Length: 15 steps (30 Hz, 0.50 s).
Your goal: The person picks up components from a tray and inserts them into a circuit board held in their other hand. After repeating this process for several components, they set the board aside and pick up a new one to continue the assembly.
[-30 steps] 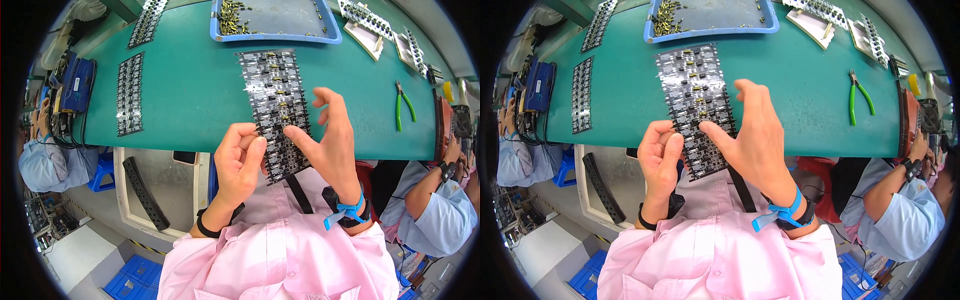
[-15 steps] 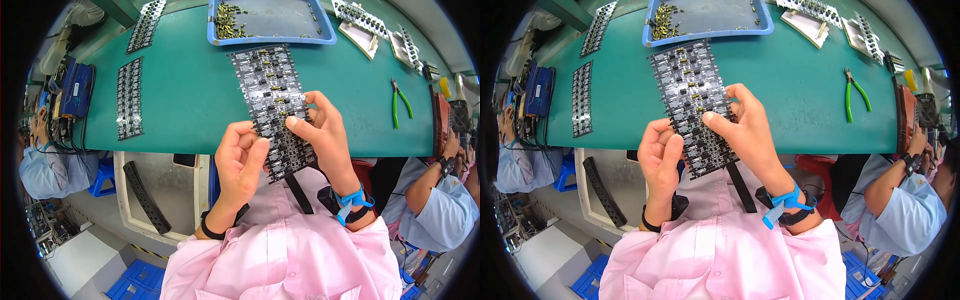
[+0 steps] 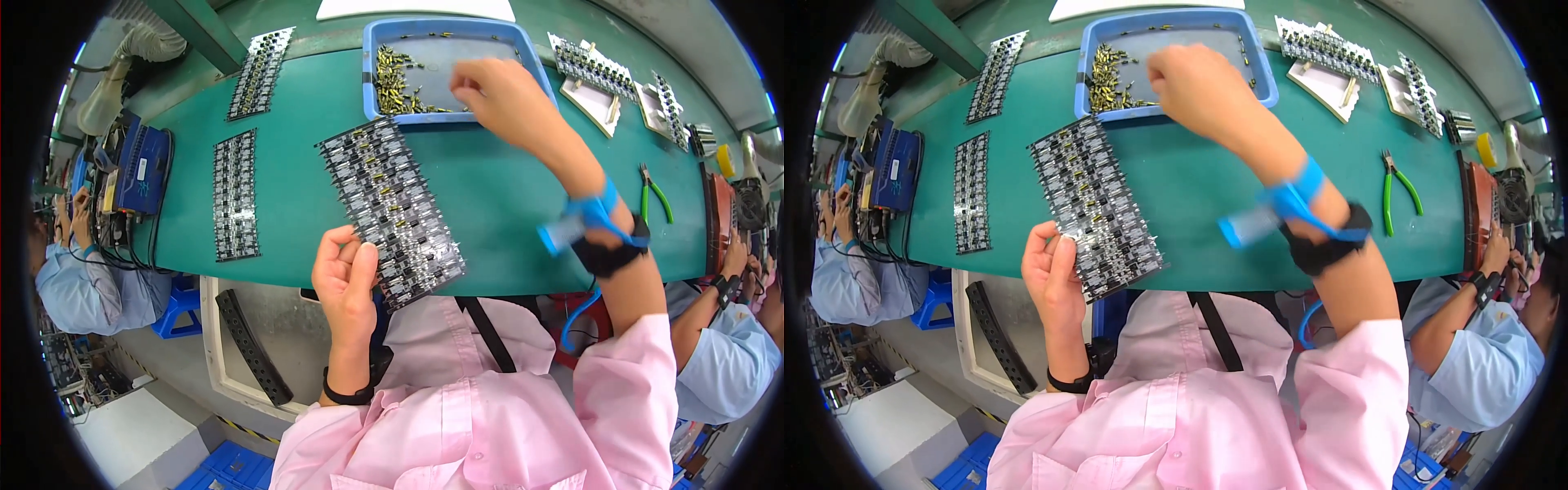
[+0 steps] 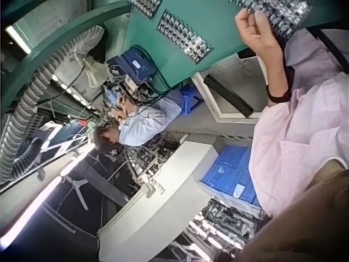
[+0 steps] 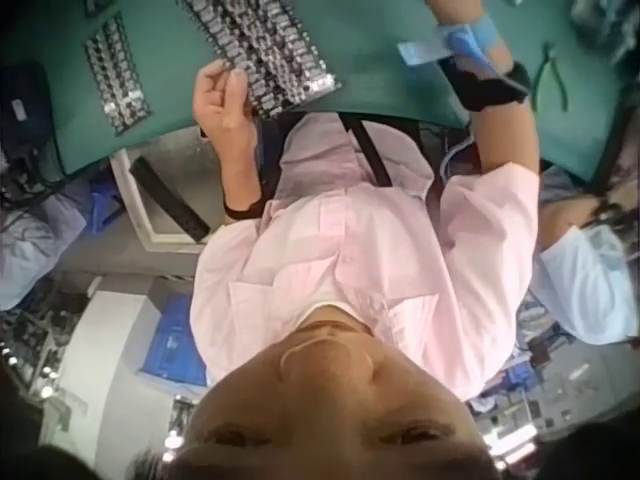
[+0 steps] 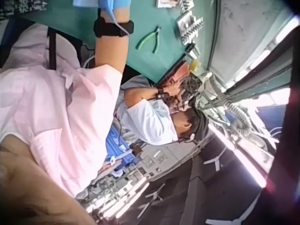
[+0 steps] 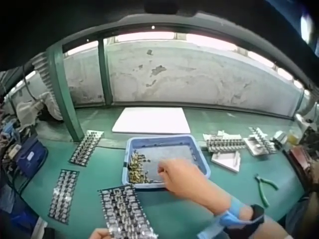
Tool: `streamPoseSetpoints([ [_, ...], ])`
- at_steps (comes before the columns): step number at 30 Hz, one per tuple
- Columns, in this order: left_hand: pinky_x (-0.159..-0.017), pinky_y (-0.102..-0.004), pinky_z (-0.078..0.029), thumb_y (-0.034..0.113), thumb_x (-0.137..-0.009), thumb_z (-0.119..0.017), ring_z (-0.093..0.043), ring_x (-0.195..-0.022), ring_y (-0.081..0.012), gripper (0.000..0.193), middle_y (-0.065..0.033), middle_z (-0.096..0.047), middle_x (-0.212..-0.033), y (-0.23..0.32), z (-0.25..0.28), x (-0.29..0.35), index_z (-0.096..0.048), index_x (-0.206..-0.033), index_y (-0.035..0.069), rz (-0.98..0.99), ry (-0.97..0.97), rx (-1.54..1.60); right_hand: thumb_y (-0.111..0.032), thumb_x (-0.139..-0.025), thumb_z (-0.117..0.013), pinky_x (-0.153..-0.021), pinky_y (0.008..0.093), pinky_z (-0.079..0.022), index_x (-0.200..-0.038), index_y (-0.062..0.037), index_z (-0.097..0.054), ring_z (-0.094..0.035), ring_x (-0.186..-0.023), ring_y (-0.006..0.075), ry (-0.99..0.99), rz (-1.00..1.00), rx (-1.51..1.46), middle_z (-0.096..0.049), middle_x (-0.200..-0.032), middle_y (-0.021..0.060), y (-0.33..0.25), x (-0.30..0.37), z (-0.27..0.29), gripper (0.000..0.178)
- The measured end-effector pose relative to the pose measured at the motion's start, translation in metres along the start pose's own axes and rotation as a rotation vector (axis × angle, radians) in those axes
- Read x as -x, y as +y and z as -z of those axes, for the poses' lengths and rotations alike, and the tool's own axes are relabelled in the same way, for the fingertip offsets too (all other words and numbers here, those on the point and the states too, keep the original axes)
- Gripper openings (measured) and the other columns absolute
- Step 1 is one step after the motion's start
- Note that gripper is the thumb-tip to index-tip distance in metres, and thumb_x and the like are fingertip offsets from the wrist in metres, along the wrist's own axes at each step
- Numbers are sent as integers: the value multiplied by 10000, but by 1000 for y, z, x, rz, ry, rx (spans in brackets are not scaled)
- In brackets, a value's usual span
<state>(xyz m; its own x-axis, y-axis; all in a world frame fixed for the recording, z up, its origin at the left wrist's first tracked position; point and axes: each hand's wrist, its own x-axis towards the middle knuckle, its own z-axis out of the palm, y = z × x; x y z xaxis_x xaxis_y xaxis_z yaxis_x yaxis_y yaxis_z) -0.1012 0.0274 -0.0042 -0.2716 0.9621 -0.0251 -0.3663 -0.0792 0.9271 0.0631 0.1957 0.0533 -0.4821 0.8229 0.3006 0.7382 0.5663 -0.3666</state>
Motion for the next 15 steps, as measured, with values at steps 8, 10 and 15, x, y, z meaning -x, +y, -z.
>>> streamPoseSetpoints([
  [8, -403, -147, -229, 45, -761, -477, -305, -479, -1, 178, 38, -373, -595, 5, -13, -2, -399, -915, 4, -28, 32, -59, -48, -613, -499, -600, 384, -445, -741, -38, -549, -542, -697, 315, -142, 98, 233, -559, -727, 143, 7, -56, -26, 138],
  [10, -402, -149, -229, 44, -761, -477, -303, -478, -2, 179, 37, -370, -594, 4, -14, -2, -398, -916, 4, -33, 21, -54, -59, -613, -507, -598, 388, -454, -754, -32, -548, -547, -702, 321, -195, 106, 264, -565, -747, 143, 10, -57, -27, 149],
  [15, -405, -149, -229, 41, -761, -476, -302, -477, -4, 182, 40, -365, -588, -1, -16, 4, -396, -920, 5, -54, 17, -85, -28, -614, -481, -478, 321, -407, -645, -35, -500, -512, -548, 213, -27, 110, 64, -510, -571, 98, 21, -45, -19, 37],
])
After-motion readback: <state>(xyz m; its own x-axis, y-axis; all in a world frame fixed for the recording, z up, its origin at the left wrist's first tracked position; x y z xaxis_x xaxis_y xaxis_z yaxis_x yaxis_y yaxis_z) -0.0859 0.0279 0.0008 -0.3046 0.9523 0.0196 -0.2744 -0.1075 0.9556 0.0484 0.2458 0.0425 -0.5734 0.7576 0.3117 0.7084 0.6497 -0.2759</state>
